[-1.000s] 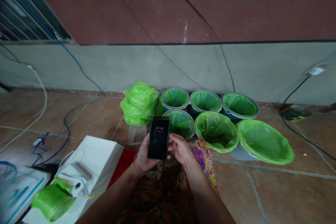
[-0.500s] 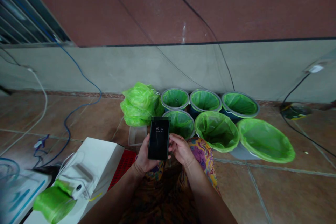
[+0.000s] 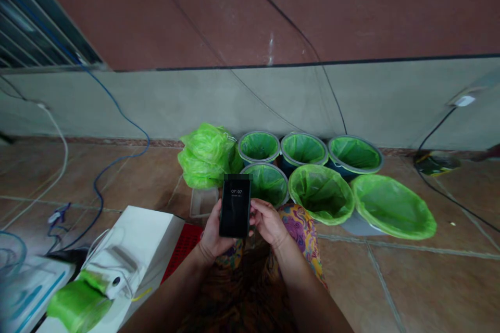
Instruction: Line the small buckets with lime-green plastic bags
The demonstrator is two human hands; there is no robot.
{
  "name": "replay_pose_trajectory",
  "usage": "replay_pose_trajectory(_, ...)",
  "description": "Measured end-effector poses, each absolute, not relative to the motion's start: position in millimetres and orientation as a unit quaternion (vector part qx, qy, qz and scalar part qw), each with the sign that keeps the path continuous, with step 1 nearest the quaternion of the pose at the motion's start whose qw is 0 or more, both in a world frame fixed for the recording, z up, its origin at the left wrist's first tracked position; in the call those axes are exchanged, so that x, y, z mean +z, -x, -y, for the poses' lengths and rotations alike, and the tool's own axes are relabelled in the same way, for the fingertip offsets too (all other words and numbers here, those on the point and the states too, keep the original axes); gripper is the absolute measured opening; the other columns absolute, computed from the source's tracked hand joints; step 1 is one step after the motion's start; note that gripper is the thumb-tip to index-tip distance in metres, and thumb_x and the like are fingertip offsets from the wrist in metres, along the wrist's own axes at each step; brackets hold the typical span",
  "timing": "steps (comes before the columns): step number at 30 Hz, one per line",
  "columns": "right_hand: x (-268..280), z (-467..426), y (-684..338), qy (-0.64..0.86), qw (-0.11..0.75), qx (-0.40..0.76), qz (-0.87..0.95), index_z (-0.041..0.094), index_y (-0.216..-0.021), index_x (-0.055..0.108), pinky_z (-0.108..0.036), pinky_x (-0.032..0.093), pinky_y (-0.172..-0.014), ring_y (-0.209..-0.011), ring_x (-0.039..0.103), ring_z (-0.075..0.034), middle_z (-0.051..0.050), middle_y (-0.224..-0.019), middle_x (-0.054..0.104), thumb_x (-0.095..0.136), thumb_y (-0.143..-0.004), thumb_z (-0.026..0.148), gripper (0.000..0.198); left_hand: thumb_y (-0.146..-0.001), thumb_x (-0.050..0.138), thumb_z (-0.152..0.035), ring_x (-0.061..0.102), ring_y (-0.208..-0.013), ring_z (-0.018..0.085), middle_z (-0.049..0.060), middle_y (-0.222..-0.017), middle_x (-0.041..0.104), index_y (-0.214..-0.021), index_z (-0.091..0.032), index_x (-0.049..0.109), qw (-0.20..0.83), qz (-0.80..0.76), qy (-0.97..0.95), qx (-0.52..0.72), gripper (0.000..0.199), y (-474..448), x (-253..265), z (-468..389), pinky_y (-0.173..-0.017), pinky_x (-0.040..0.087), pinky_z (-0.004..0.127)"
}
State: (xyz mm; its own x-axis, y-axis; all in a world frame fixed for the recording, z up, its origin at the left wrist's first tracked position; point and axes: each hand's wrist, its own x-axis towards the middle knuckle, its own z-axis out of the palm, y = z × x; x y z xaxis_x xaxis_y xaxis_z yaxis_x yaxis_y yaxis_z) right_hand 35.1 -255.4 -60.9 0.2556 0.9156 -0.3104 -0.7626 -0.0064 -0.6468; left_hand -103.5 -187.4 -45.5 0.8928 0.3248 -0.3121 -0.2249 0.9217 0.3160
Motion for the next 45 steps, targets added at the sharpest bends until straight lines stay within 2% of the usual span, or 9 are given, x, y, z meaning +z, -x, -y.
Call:
replay_pose_trajectory(10, -63.6, 256.5, -35.9, 0.364, 0.687, 0.621, 0.097, 0.016, -0.068, 0.058, -0.019, 0.041, -0.029, -0.039, 0.049, -0.009, 0.005, -0.057, 0.054, 0.074, -0.074, 0.033, 0.024, -0.091, 0.037, -0.061, 0.068, -0.089, 0.029, 0.017, -0.104, 0.071, -0.117, -0.009, 0.064, 0.961, -0.191, -0.139, 0.142, 0.064, 103.8, -44.8, 187.4, -0.083, 0.051, 0.045)
replay_pose_trajectory(25, -61.6, 256.4, -37.2, 0.362, 0.687, 0.621, 0.106, 0.015, -0.067, 0.058, -0.017, 0.038, -0.033, -0.041, 0.050, -0.007, 0.005, -0.057, 0.053, 0.074, -0.074, 0.034, 0.025, -0.092, 0.037, -0.059, 0.067, -0.094, 0.030, 0.018, -0.107, 0.070, -0.120, -0.010, 0.062, 0.961, -0.188, -0.142, 0.146, 0.062, 105.5, -50.3, 184.9, -0.085, 0.050, 0.047)
replay_pose_trajectory(37, -63.2, 256.2, -39.3, 0.369, 0.696, 0.606, 0.108, 0.015, -0.067, 0.059, -0.019, 0.041, -0.035, -0.041, 0.053, -0.008, 0.004, -0.060, 0.058, 0.077, -0.071, 0.034, 0.026, -0.090, 0.043, -0.058, 0.068, -0.091, 0.030, 0.016, -0.106, 0.070, -0.117, -0.011, 0.063, 0.953, -0.220, -0.139, 0.158, 0.057, 104.4, -49.6, 185.6, -0.082, 0.052, 0.047)
replay_pose_trajectory(45, -61.9, 256.8, -37.4, 0.361, 0.691, 0.617, 0.105, 0.017, -0.068, 0.057, -0.020, 0.041, -0.031, -0.039, 0.050, -0.009, 0.005, -0.056, 0.056, 0.075, -0.073, 0.034, 0.025, -0.090, 0.042, -0.058, 0.067, -0.095, 0.031, 0.018, -0.109, 0.069, -0.120, -0.010, 0.062, 0.955, -0.208, -0.142, 0.157, 0.059, 104.3, -47.0, 186.9, -0.084, 0.051, 0.047)
